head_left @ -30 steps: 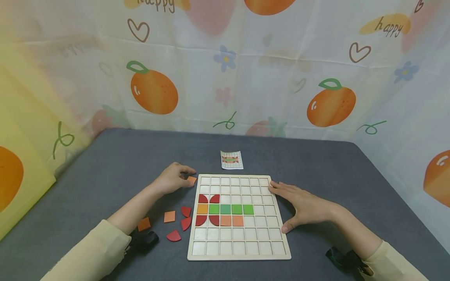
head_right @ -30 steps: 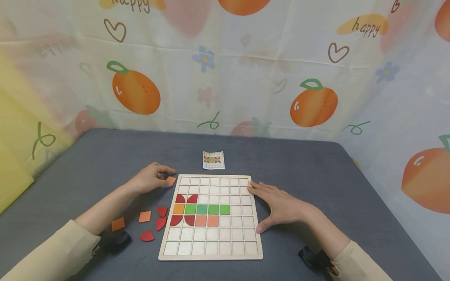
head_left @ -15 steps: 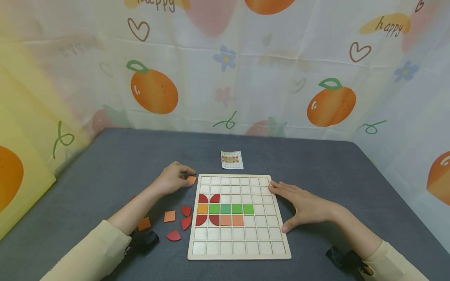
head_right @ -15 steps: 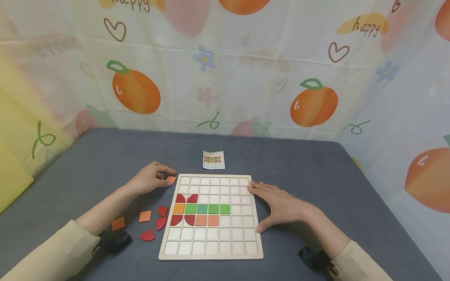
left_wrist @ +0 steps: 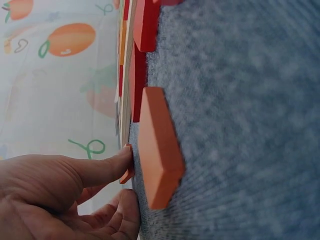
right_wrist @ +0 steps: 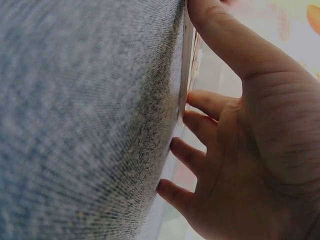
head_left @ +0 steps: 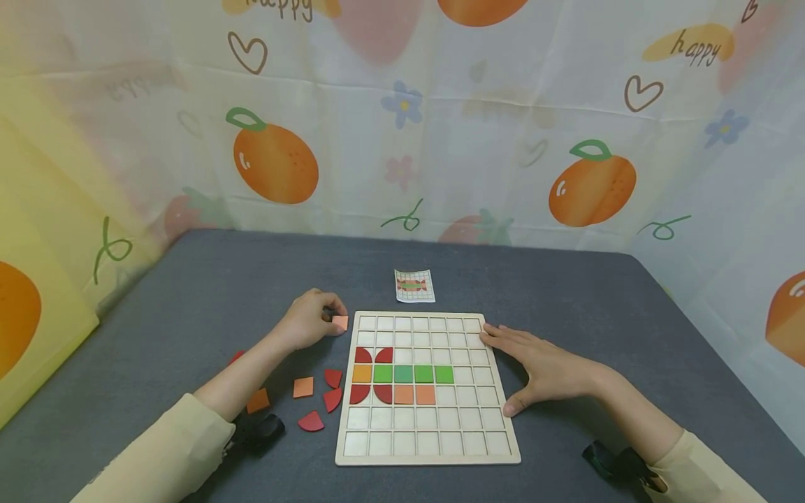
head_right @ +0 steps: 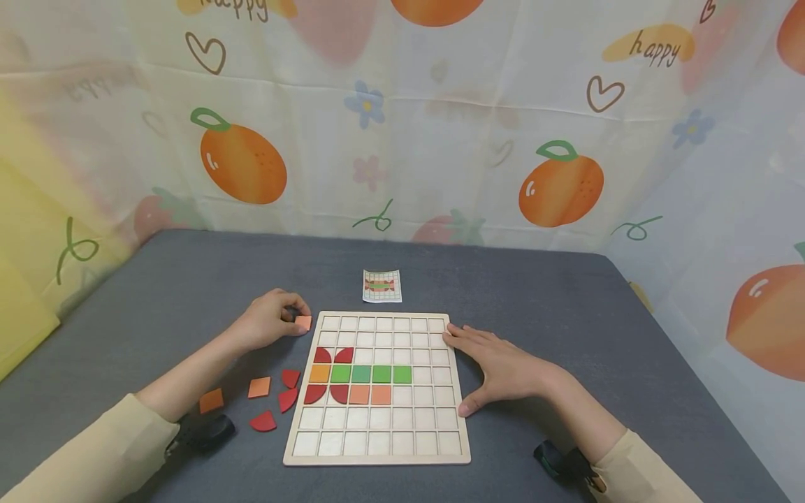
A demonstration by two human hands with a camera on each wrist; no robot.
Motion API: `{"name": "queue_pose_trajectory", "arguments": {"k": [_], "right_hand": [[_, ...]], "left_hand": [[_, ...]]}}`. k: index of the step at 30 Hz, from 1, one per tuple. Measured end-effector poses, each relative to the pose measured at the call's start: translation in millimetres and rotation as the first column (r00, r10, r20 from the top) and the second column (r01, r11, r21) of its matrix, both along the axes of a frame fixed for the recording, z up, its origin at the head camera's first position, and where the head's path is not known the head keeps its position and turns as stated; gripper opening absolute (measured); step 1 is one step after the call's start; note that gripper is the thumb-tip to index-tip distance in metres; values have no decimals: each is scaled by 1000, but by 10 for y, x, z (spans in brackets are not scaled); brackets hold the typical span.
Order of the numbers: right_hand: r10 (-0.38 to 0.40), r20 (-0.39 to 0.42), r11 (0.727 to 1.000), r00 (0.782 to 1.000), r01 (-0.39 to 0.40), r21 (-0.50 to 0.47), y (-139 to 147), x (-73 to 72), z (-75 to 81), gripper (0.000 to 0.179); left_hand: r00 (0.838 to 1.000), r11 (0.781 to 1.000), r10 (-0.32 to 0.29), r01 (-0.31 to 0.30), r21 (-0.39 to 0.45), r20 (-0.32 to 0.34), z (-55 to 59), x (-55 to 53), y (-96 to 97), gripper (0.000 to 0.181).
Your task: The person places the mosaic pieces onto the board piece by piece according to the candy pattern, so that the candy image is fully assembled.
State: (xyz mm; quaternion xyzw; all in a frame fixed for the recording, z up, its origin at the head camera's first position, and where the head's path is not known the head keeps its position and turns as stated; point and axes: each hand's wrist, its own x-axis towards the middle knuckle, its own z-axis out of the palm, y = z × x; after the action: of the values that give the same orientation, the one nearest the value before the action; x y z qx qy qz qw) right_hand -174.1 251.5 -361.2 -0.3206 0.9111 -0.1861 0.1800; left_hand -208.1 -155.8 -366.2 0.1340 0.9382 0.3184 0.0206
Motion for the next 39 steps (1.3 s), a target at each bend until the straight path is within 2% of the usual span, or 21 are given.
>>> {"name": "queue_pose_trajectory", "arguments": {"k": [10,14,20,28,34,39], "right_hand": [[-4,18,1000,1000,4,1,5,9,-8,119],[-5,18,1000,1000,5,-6,3,16,-6,119],[-5,8,1000,1000,5,-6,5,20,-13,119],[-2,1,1000,1000,2,-4,9,5,-20,119],[-3,10,1000,1000,4,-11,7,4,-9,118],[-6,12,1000,1000,6,-12,4,10,7,118]], "left_hand": [[999,1000,30,-30,-5,-17,-11,21,54,12],[999,999,41,-40,34,-36,-11,27,67,5],[997,995,58,-53,84,-54,36,68,125,5],[998,985,58,-55,163,-13,96,154,323,10],[999,978,15,-25,206,46,112,216,475,9],[995,970,-59,39,240,79,97,258,575,5]]}}
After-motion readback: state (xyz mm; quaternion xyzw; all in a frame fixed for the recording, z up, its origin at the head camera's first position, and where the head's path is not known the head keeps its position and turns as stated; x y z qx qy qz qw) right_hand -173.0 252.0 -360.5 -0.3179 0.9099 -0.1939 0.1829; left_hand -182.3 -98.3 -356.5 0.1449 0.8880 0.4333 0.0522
